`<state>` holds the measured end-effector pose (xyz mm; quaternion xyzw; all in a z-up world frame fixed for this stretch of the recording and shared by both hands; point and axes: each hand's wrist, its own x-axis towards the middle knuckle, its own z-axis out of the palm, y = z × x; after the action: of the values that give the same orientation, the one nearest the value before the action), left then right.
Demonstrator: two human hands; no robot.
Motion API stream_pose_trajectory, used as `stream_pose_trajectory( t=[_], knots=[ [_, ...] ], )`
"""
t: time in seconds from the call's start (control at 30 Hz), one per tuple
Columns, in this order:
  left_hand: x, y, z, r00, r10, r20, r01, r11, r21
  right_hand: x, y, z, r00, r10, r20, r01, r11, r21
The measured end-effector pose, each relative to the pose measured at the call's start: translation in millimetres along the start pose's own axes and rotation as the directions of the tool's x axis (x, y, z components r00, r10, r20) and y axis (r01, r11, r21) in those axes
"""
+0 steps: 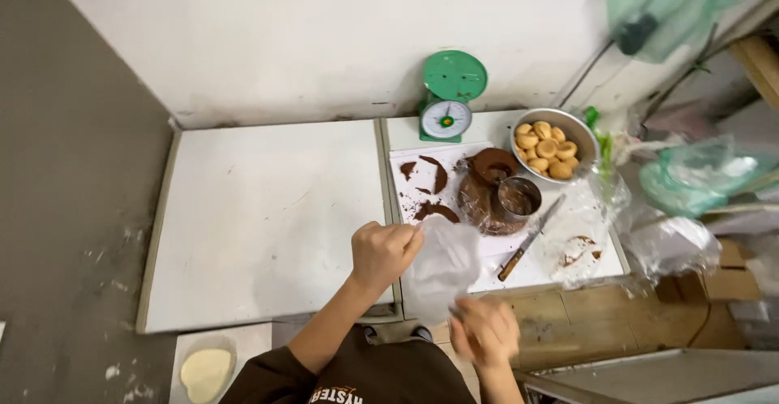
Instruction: Preparing a cake board by wiping it and filling a piping bag with cream from a container.
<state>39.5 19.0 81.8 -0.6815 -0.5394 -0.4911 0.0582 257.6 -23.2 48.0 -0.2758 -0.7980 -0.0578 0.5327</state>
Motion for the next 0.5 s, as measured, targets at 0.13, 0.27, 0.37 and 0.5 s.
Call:
stream_pose_trajectory(
  t=[0.13,0.27,0.37,0.5],
  knots=[
    [-2,14,-8,0.987,0.161,0.016,-0.159,0.984,-0.074,30,-37,-7,0.962,0.266,0.060,-0.272,0.947,0.169],
    [-19,31,19,0.941,0.334,0.051,-0.305,0.904,-0.300,-61,21,35,0.460,0.736,0.497,-0.440,0.675,-0.592],
    [-76,31,73,0.828,0.544,0.138,-0.449,0.790,-0.418,-38,-8,77,0.490,0.872,-0.019,-0.409,0.211,-0.888],
    [-84,64,74,0.736,0.650,0.187,-0.490,0.703,-0.515,-127,10,127,0.523,0.851,-0.050,0.353,-0.270,-0.896]
  ],
)
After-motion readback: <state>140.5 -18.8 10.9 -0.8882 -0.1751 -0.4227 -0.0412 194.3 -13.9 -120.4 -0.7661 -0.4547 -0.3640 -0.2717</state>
